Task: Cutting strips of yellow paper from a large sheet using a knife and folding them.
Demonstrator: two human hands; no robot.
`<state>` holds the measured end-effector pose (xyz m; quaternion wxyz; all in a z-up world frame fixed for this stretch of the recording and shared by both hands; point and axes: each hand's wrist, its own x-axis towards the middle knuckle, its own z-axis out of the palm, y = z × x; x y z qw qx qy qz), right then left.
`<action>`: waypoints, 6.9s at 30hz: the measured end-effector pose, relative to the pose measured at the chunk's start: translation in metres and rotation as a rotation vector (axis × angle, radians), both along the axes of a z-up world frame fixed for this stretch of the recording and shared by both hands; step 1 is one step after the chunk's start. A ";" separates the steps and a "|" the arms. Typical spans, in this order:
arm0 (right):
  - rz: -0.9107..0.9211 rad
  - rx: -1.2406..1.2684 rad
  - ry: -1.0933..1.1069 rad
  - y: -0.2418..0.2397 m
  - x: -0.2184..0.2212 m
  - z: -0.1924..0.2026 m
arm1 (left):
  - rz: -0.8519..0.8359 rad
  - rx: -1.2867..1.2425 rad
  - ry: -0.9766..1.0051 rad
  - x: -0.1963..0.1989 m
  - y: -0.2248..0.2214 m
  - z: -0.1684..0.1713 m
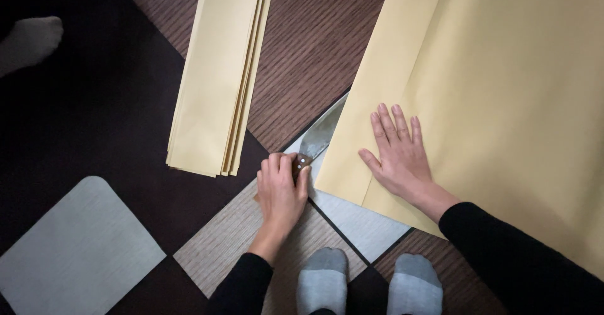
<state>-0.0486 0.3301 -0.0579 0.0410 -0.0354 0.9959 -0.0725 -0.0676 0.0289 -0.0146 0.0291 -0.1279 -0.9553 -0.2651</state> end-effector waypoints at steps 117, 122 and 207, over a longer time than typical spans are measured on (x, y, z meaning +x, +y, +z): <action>-0.120 -0.057 0.047 0.071 -0.164 0.002 | -0.017 -0.041 0.023 -0.077 0.058 -0.011; -0.120 -0.057 0.044 0.071 -0.165 0.002 | -0.018 -0.044 0.041 -0.087 0.064 -0.009; -0.140 -0.001 0.007 0.069 -0.165 0.004 | -0.021 -0.084 0.030 -0.189 0.148 -0.026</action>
